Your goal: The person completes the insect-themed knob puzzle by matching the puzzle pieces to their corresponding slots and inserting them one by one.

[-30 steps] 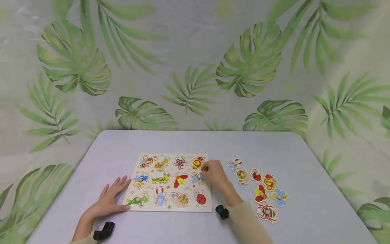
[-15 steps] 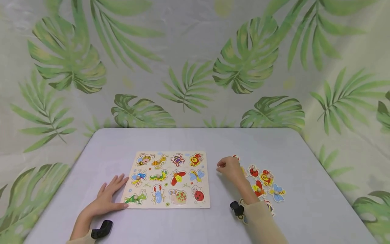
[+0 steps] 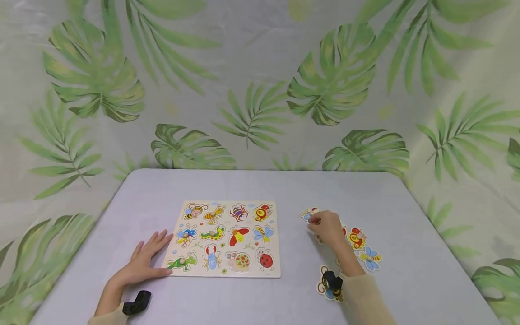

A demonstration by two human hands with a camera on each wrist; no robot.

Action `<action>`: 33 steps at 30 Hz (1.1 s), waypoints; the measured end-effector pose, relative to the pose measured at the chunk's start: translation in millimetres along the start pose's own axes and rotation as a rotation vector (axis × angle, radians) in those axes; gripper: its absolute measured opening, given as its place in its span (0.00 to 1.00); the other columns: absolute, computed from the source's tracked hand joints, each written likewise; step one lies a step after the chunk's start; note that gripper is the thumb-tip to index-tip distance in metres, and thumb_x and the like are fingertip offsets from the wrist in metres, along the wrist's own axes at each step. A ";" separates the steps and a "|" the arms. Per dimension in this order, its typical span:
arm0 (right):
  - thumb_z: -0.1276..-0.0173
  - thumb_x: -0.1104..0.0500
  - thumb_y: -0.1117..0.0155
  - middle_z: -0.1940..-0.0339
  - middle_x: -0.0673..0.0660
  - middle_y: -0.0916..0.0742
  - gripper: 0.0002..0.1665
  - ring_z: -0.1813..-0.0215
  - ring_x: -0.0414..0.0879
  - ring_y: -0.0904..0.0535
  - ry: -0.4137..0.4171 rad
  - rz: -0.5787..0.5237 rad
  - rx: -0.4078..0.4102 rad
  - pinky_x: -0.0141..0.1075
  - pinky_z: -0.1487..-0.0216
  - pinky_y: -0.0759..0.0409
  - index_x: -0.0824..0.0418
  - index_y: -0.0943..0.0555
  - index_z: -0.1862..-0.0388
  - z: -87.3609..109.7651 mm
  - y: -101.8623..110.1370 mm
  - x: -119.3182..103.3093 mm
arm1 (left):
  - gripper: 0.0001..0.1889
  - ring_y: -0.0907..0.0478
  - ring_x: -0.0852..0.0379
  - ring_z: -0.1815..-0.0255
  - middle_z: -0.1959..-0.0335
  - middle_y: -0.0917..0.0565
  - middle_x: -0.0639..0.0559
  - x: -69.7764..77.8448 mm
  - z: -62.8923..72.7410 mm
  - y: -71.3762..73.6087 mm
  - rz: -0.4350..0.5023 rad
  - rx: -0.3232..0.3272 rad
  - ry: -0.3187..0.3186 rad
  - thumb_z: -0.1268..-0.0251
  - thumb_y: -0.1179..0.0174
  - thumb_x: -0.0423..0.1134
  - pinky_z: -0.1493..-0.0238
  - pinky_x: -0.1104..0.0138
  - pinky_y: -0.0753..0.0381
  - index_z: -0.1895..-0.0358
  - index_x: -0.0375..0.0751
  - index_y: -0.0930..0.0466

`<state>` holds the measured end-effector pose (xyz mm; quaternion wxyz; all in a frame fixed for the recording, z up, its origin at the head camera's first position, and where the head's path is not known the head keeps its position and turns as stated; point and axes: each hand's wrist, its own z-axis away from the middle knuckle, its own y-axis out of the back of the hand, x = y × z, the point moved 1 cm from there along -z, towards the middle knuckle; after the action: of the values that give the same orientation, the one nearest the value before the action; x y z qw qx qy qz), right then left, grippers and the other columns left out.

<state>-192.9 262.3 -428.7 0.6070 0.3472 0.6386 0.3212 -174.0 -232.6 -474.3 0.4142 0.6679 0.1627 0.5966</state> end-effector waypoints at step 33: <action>0.45 0.68 0.35 0.77 0.58 0.14 0.06 0.76 0.39 0.25 -0.077 0.005 -0.084 0.28 0.76 0.29 0.68 0.15 0.68 5.4 12.2 34.1 | 0.50 0.60 0.29 0.25 0.26 0.48 0.33 -0.7 -2.7 -1.6 0.020 -0.003 -0.024 0.61 0.28 0.52 0.31 0.36 0.72 0.30 0.40 0.40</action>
<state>-187.6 297.5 -437.7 0.6444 0.3350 0.5998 0.3358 -176.2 -231.2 -476.1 0.4111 0.6761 0.1504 0.5927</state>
